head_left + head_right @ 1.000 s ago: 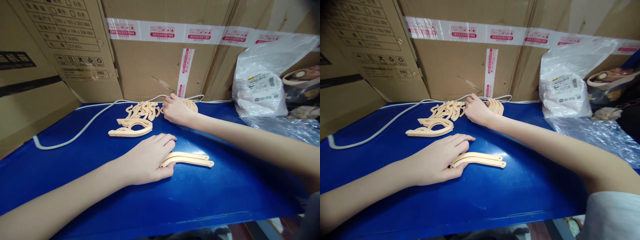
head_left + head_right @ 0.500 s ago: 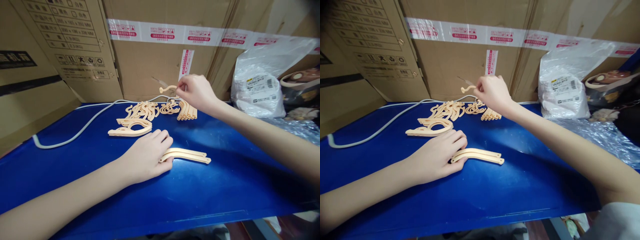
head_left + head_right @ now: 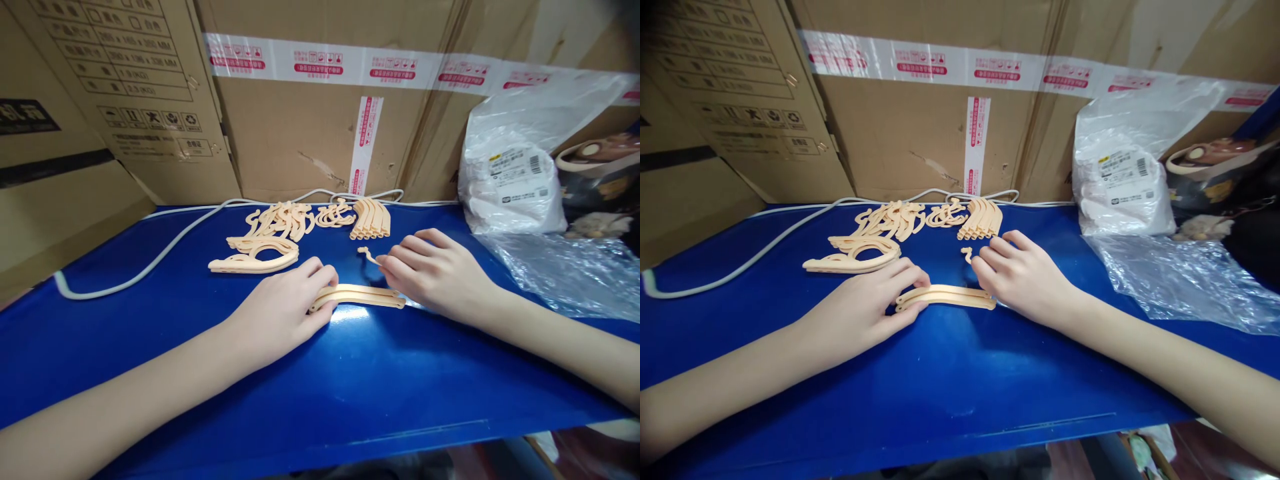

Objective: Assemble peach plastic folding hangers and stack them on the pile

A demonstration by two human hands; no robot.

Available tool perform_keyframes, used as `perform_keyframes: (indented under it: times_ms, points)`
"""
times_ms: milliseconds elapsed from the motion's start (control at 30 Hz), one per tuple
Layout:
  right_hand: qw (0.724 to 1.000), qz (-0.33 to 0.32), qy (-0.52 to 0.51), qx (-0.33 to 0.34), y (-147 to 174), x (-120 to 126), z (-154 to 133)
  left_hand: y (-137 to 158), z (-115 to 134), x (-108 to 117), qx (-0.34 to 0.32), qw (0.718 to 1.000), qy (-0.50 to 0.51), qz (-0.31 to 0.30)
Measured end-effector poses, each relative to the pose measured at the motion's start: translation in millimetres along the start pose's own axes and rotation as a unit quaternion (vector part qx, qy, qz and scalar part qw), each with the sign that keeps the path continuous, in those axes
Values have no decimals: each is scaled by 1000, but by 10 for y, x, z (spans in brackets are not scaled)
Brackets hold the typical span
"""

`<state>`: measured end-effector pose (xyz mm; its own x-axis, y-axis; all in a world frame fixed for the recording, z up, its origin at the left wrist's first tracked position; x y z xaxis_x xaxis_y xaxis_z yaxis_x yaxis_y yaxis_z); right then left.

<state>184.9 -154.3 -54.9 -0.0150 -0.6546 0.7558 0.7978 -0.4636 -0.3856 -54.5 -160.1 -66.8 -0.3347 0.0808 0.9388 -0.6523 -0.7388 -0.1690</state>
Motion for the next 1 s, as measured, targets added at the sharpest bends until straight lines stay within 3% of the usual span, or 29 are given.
perform_keyframes:
  times_ms: [100,267,700,1000]
  points:
    - [992,-3,-119,-41,27,-113,32,-13,7,4,10,1000,6,-4]
    - [945,-45,-304,-112,88,-246,128,-30,22,0,31,999,19,-26]
    - [916,-6,-379,-132,108,-382,113,-33,13,-25,28,999,0,-16]
    - [911,3,-400,-99,89,-346,81,-5,42,-5,33,999,-15,-31]
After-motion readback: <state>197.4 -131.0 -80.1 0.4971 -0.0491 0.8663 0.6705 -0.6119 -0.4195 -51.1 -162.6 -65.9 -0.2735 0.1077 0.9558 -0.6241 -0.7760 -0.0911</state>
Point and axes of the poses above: each hand's wrist, its own y-axis away from the middle knuckle, its own x-axis out of the back of the hand, z = x × y, the point moved 1 cm from there along -y, towards the middle knuckle
